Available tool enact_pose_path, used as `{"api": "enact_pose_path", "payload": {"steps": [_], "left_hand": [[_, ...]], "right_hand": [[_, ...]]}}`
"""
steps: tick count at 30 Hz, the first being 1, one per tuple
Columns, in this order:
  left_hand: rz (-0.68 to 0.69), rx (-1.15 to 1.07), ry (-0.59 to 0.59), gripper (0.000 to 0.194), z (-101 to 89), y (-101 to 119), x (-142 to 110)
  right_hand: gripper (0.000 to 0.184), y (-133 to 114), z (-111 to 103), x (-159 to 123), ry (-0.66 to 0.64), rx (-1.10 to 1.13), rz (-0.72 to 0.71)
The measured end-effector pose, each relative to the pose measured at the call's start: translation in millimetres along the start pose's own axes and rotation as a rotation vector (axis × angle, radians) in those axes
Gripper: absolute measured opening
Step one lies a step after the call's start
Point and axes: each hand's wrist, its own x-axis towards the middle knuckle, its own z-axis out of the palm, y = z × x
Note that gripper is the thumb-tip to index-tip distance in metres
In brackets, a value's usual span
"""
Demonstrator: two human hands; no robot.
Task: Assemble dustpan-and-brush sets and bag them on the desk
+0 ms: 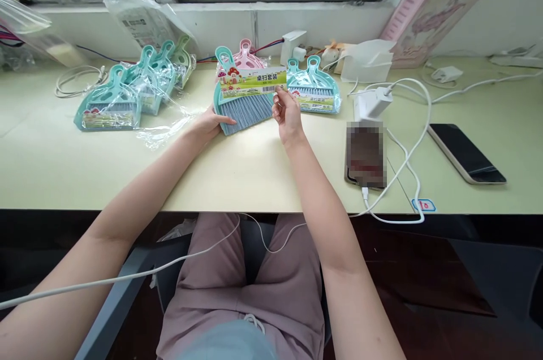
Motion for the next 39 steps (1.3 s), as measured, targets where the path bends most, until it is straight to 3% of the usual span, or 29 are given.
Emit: {"api": "enact_pose_path", "payload": {"steps": [7,13,17,24,29,39], "left_hand": [[-0.077,0.096,-0.005,0.086,-3.1,4,-1],[-0.147,-0.044,0.015,0.056,-7.4,2,1],[-0.174,-0.041,0.099,0.05,-12.1,-3,7],[-0.052,-0.055,0.117,0.072,-10.4,-4,3],[-0.037,-0.031,0.114,0.083,-3.9,0,-1],[-0.012,-0.124,0.111,0.082,1.1,3,-6]], "right_hand": [[0.033,7,-5,6,0.034,-0.02,-0.015],[0.033,6,-6,4,0.034,-0.056,-0.016],[0.034,6,-5,4,0.04,-0.012,-0.004],[0.034,7,-2,3,0.046,-0.014,0.017],[0.034,9,-3,5,0.009,-0.035,-0.003],[0.033,2,-2,0,0.008,-0.048,-0.003]]}}
